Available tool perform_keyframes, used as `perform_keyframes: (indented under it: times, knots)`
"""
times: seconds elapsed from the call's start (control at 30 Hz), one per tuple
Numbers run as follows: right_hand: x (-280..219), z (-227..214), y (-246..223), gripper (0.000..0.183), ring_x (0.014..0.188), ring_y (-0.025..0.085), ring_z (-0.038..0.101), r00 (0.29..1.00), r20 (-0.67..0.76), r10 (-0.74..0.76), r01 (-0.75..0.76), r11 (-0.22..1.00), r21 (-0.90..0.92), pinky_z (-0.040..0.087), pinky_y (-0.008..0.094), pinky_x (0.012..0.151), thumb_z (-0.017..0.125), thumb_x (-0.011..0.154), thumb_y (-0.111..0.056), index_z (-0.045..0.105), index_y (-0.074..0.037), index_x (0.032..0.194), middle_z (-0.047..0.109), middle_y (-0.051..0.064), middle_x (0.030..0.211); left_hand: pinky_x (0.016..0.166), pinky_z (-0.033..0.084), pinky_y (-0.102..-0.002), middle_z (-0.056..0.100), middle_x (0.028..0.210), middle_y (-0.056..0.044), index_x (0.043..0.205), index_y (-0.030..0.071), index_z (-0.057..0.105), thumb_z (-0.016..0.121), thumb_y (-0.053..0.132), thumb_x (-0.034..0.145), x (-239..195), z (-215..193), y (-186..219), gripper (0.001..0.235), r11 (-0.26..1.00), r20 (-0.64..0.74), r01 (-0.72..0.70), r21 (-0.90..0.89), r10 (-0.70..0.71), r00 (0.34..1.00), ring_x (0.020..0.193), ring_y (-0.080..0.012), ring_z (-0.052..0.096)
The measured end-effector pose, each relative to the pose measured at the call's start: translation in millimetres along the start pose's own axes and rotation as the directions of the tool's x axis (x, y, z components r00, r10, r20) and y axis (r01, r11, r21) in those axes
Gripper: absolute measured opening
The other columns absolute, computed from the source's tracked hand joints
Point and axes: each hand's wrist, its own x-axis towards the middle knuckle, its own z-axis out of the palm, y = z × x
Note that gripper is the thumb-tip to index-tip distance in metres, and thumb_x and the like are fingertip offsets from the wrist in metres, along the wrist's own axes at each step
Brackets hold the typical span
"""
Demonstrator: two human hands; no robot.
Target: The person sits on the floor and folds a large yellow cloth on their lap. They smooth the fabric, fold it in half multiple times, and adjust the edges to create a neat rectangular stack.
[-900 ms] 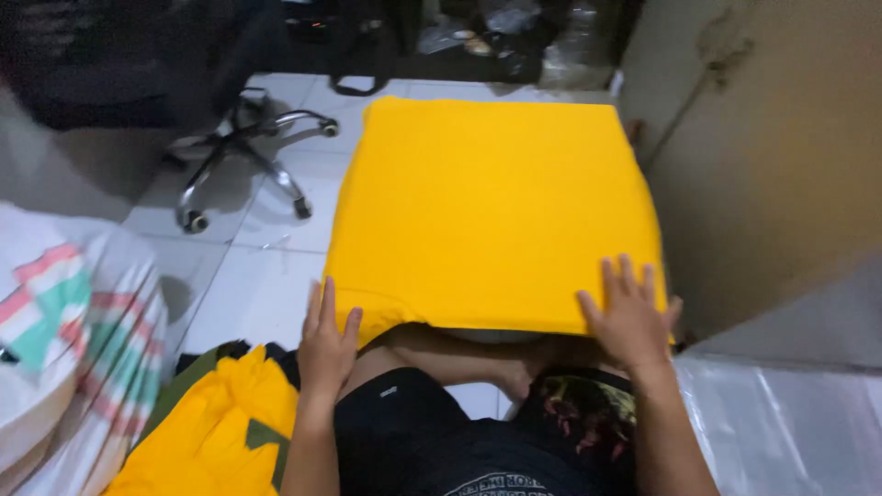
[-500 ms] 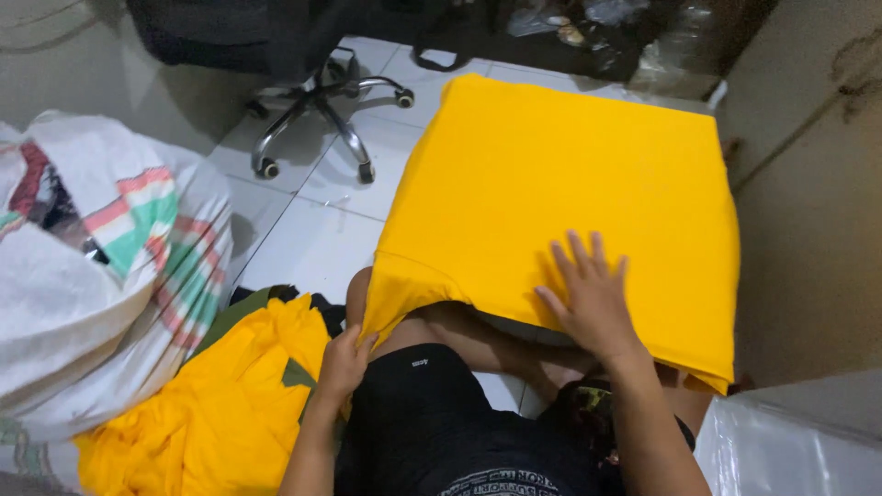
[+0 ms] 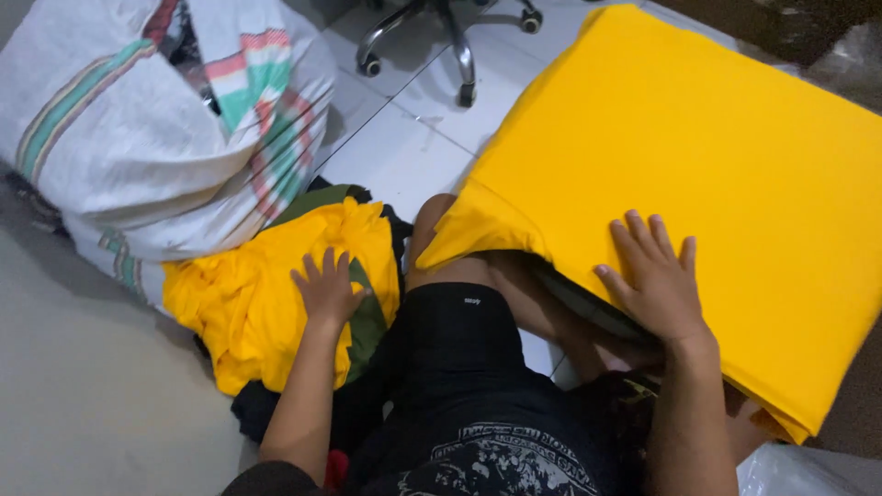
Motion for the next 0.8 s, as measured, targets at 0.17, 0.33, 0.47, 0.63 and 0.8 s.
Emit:
perform_keyframes:
  times: [0.17, 0.33, 0.47, 0.63, 0.8]
  knots:
    - [2, 5, 9, 0.068, 0.158, 0.036, 0.022, 0.998, -0.003, -0.069, 0.069, 0.995, -0.075, 0.009, 0.069, 0.119, 0.051, 0.099, -0.053, 0.044, -0.018, 0.157, 0.032, 0.009, 0.17, 0.095, 0.041, -0.052, 0.059, 0.13, -0.012, 0.128, 0.013, 0.063, 0.071, 0.034, 0.096, 29, 31, -20, 0.04, 0.987, -0.348, -0.068, -0.149, 0.012, 0.937, 0.123, -0.0381, 0.05]
    - [1, 3, 8, 0.068, 0.157, 0.036, 0.022, 0.996, -0.008, -0.094, 0.093, 0.991, -0.101, 0.011, 0.069, 0.116, 0.049, 0.097, -0.052, 0.045, -0.015, 0.155, 0.033, 0.01, 0.169, 0.094, 0.054, -0.039, 0.046, 0.144, -0.019, 0.149, 0.01, 0.042, 0.072, 0.026, 0.096, 16, -16, -5, 0.062, 0.881, -0.214, 0.206, -0.426, -0.319, 0.923, 0.121, -0.0331, 0.053]
    - [0, 3, 8, 0.068, 0.157, 0.037, 0.021, 0.996, -0.008, -0.086, 0.085, 0.994, -0.068, 0.009, 0.068, 0.117, 0.049, 0.098, -0.051, 0.045, -0.015, 0.155, 0.033, 0.011, 0.169, 0.102, 0.048, -0.041, 0.056, 0.139, -0.017, 0.142, 0.004, 0.054, 0.052, 0.032, 0.107, 23, -15, -6, 0.045, 0.807, -0.081, 0.228, -0.544, -0.321, 0.944, 0.124, -0.0339, 0.055]
    - [-1, -3, 5, 0.065, 0.158, 0.036, 0.022, 0.998, -0.001, -0.066, 0.066, 0.998, -0.002, 0.007, 0.064, 0.118, 0.051, 0.097, -0.049, 0.049, -0.015, 0.152, 0.036, 0.011, 0.168, 0.121, 0.031, -0.045, 0.038, 0.162, -0.014, 0.156, 0.007, 0.036, 0.039, 0.039, 0.107, -13, -78, 7, 0.059, 0.396, 0.149, 0.304, -0.866, -0.377, 0.914, 0.147, -0.0354, 0.038]
    - [-1, -8, -2, 0.062, 0.156, 0.038, 0.025, 0.999, -0.003, -0.045, 0.045, 0.999, 0.024, 0.007, 0.067, 0.119, 0.052, 0.098, -0.047, 0.052, -0.013, 0.15, 0.038, 0.011, 0.167, 0.07, 0.035, -0.041, 0.05, 0.081, -0.006, 0.087, 0.008, 0.048, 0.045, 0.031, 0.11, -24, -69, 6, 0.033, 0.523, -0.214, -0.098, -0.847, -0.165, 0.963, 0.076, -0.0223, 0.051]
